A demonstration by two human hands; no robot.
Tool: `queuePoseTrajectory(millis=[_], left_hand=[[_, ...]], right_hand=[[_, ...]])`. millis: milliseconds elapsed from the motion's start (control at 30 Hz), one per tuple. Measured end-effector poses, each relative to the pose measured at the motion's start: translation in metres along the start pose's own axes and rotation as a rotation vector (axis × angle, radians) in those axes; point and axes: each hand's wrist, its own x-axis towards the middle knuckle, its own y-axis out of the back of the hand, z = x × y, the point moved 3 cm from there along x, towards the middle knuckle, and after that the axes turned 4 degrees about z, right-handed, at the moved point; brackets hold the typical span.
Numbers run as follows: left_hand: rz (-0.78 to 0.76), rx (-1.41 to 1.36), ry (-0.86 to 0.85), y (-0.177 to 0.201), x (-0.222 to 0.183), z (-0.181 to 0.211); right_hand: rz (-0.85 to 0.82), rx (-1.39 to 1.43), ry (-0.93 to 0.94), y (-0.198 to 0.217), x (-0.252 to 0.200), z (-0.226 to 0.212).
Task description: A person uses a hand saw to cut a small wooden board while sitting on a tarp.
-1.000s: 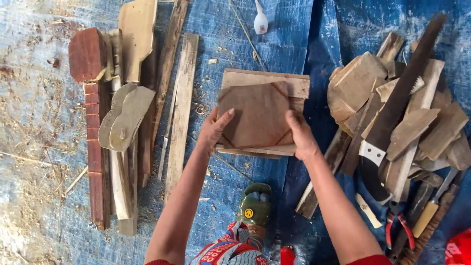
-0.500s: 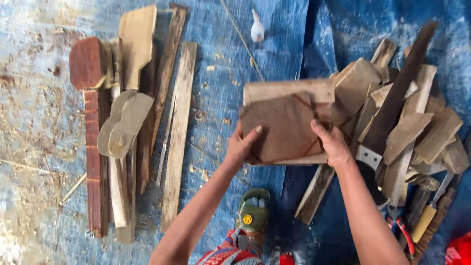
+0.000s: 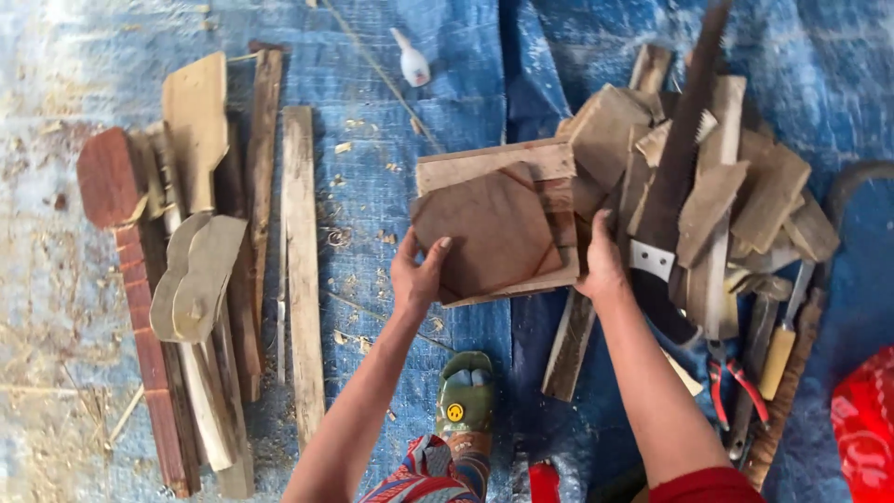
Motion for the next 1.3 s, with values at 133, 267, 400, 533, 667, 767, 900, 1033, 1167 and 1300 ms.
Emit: queuePoseTrajectory(millis=[133, 267, 400, 533, 667, 767, 900, 1033, 1167, 1300], left_hand=[[-0.012, 0.008, -0.082, 0.000, 0.006, -0.012], [-0.024, -0.034, -0.089, 0.001, 0.006, -0.015], [-0.022, -0.033, -0.058, 0.000, 0.002, -0.007], [-0.013, -0.063, -0.046, -0.001, 0.003, -0.015], [-0.037, -0.081, -0.061, 0.002, -0.002, -0.004], [0.011, -0.111, -0.084, 0.011, 0.003, -0.029], [0.073, -0.014, -0.183, 0.043, -0.005, -0.036], [-0.003, 0.087, -0.287, 0.098, 0.004, -0.036], [-0.336, 0.633, -0.328, 0.147, -0.003, 0.047], [-0.375, 1.208, -0.378, 0.147, 0.007, 0.105]], right_hand=[[-0.080, 0.043, -0.067, 0.012, 0.087, 0.072], [-0.176, -0.295, -0.073, 0.000, 0.035, 0.028], [-0.011, -0.387, 0.055, -0.001, 0.027, 0.023], [0.120, -0.464, 0.141, 0.011, 0.012, 0.030], [0.270, -0.606, 0.470, 0.050, -0.013, 0.015], [0.464, -0.850, 0.927, 0.119, 0.011, 0.028], [0.488, -1.133, 0.711, 0.129, 0.019, 0.026], [0.437, -1.027, 0.642, 0.110, 0.007, -0.001], [0.465, -0.876, 0.742, 0.129, -0.034, -0.034], [0.547, -0.785, 0.833, 0.165, -0.060, -0.023]])
